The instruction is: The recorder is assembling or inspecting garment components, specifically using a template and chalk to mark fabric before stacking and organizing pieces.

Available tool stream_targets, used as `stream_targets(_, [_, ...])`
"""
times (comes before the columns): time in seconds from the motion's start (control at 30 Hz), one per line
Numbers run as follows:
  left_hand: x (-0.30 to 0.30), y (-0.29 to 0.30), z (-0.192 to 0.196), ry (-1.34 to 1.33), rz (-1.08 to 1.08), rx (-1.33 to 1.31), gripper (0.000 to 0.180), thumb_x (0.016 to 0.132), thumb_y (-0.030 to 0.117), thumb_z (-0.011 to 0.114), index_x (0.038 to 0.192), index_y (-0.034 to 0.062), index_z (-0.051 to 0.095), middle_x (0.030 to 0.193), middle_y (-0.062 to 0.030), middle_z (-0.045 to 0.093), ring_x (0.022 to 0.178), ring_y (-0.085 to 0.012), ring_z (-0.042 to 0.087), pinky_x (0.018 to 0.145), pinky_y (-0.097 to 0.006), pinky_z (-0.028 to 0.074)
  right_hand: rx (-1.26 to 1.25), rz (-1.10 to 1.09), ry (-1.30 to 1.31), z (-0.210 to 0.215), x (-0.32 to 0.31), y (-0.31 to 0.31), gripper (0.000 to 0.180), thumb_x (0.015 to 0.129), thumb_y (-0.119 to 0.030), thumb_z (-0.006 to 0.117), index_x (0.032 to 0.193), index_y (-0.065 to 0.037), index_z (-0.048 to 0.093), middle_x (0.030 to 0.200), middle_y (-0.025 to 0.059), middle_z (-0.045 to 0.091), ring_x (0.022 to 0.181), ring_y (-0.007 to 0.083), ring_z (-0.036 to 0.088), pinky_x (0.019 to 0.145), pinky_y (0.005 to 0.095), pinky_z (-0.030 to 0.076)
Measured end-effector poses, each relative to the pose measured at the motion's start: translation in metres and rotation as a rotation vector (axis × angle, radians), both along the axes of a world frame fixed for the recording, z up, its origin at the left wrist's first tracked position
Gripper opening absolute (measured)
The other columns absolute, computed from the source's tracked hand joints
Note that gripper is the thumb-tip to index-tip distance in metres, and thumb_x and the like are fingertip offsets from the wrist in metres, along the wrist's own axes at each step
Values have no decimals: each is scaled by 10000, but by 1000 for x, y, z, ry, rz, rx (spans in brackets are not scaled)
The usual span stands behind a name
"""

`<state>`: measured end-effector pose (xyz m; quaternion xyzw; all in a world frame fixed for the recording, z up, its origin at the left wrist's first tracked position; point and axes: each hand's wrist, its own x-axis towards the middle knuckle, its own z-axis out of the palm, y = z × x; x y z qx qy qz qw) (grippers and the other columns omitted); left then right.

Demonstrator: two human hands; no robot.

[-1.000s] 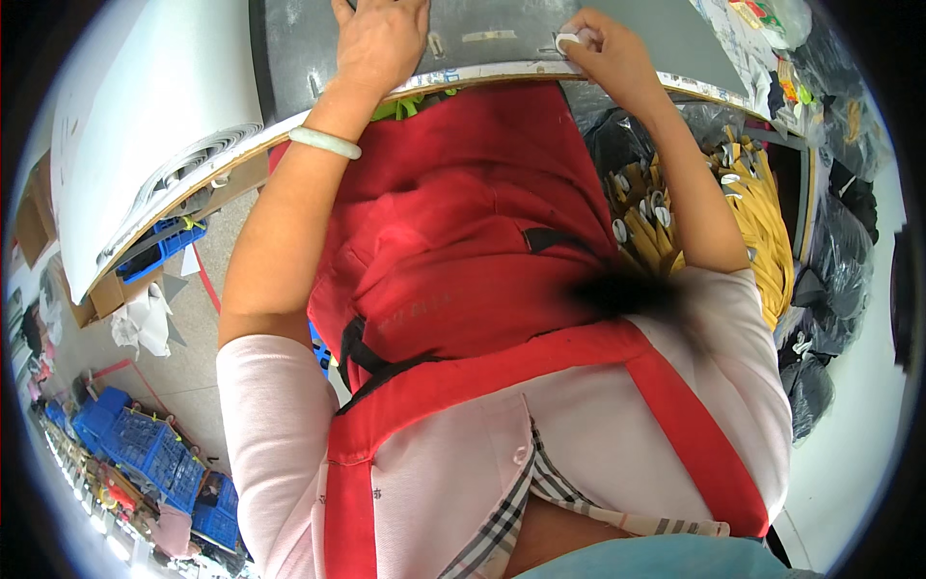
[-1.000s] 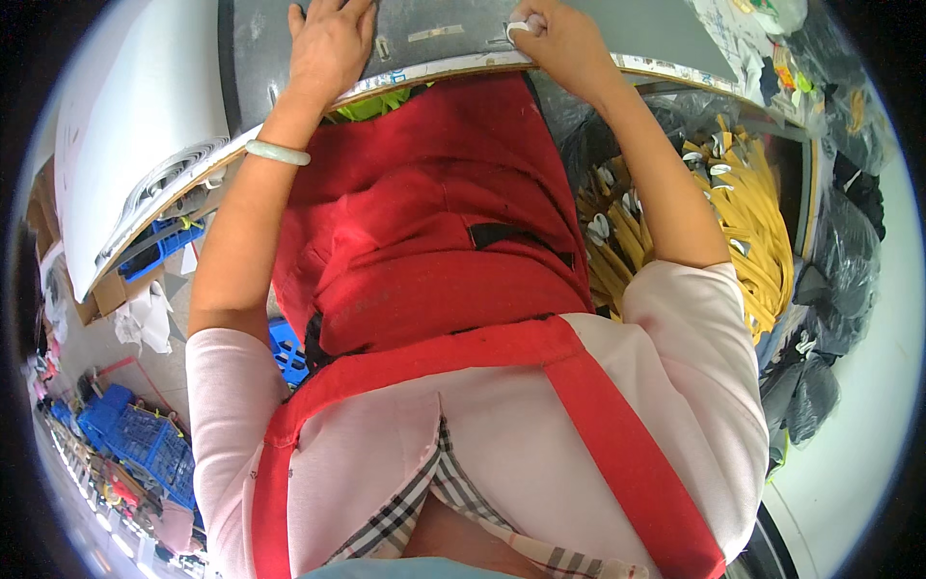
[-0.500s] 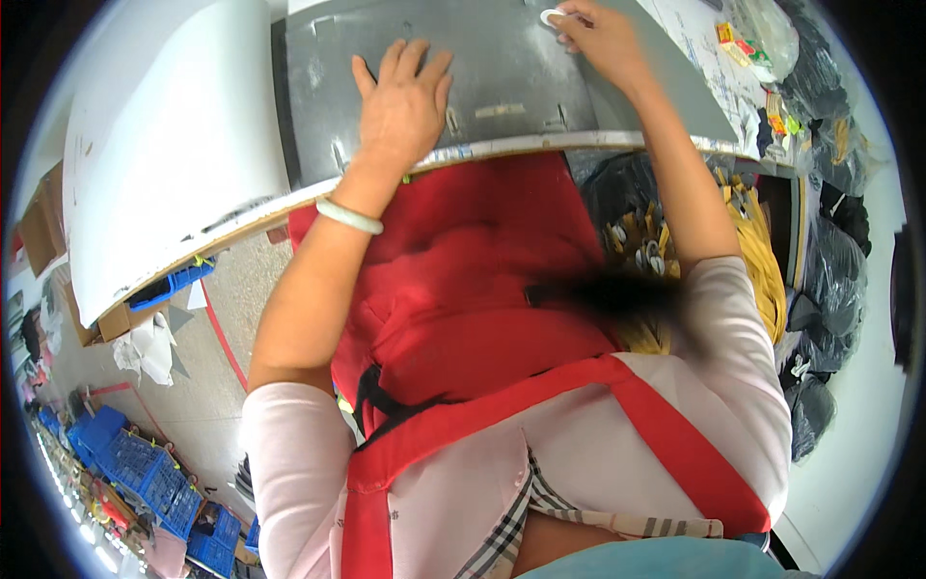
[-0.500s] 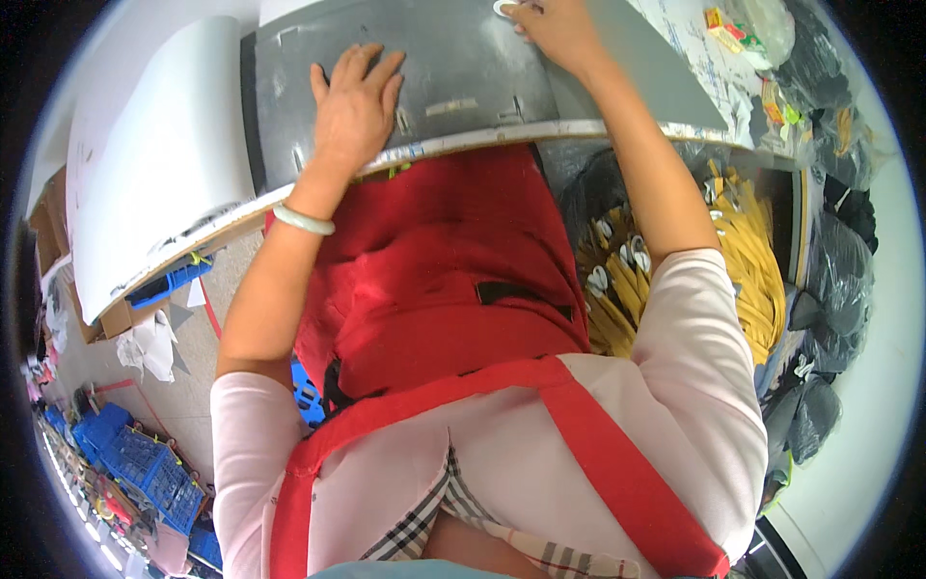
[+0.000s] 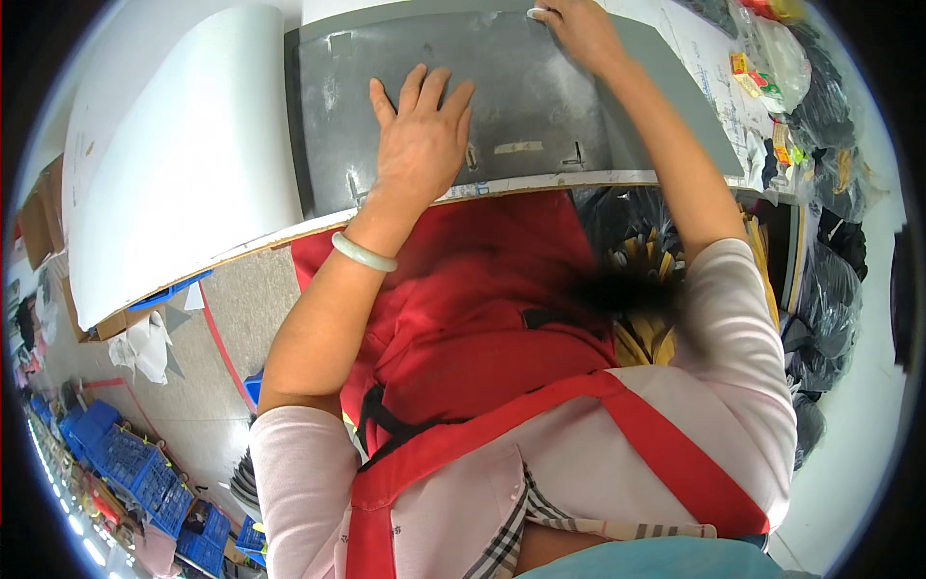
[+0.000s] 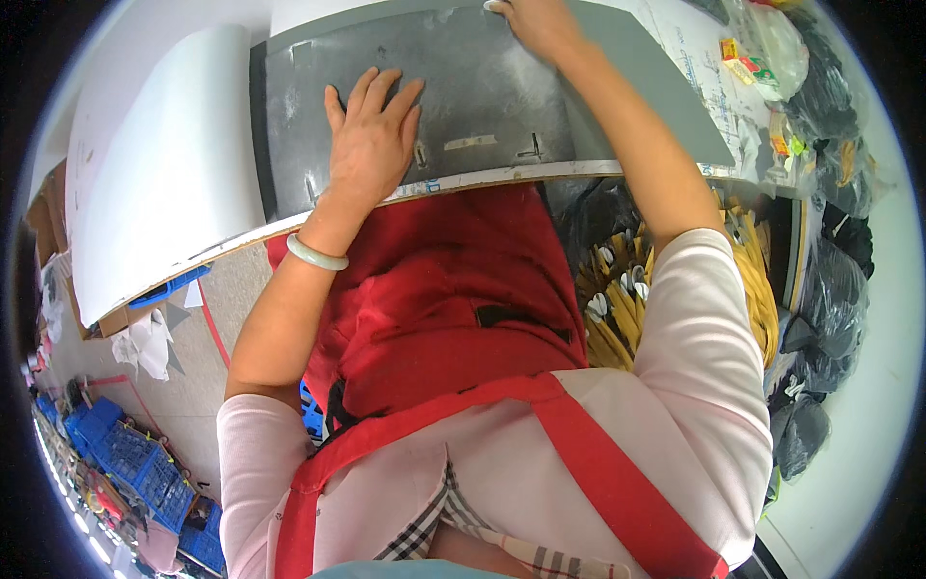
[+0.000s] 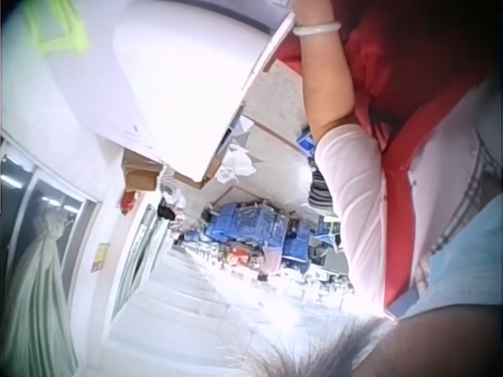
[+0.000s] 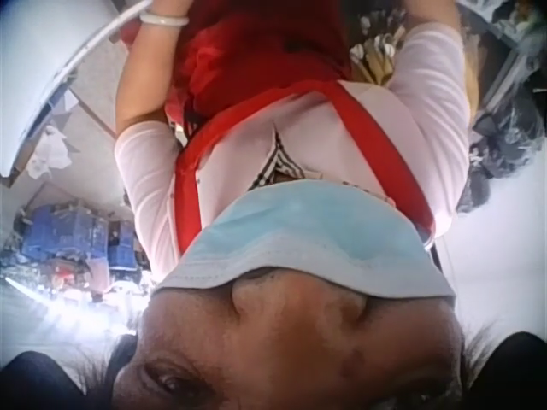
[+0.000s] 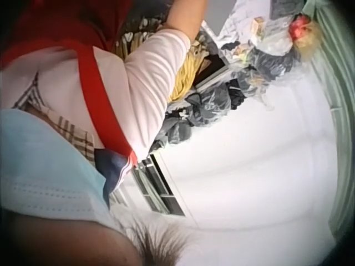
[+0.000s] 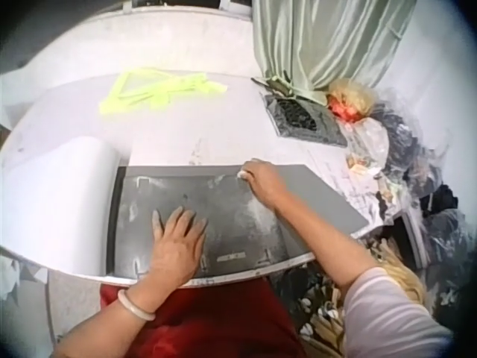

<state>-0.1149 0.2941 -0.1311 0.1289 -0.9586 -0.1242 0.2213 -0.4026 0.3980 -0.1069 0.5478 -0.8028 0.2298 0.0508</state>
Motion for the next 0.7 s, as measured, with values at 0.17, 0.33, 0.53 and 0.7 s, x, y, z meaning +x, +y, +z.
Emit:
stream_targets(0.17, [-9, 4, 1, 9, -18, 24, 340, 988, 233, 603, 1319, 158, 627, 1378, -81, 550, 1391, -313, 438, 1127, -732, 235, 46, -4, 181, 3, -16, 12, 244, 909, -225, 655, 893, 19, 656, 858, 214, 658, 830, 393, 630, 768, 472, 499])
stream_targets(0.33, [3, 0, -2, 6, 33, -5, 330, 985, 225, 618, 1312, 185, 642, 1377, -48, 572, 1366, -281, 469, 1126, -685, 277, -128, -329, -610, -2, 10, -2, 164, 843, -138, 682, 856, 18, 635, 730, 160, 631, 666, 269, 628, 643, 409, 502])
stream_targets(0.53, [-20, 11, 3, 43, -18, -4, 350, 993, 243, 607, 1338, 184, 620, 1385, -47, 565, 1371, -275, 468, 1135, -688, 264, 172, -176, 63, -15, -67, 27, 90, 898, -94, 654, 952, -22, 655, 729, 89, 662, 595, 160, 620, 550, 323, 494])
stream_targets(0.7, [8, -4, -8, -29, 72, -29, 359, 1004, 266, 583, 1346, 159, 603, 1403, -51, 551, 1391, -267, 441, 1145, -690, 238, -137, -74, -862, 43, 33, -30, 105, 912, -120, 678, 933, -18, 678, 724, 62, 658, 626, 137, 629, 559, 284, 502])
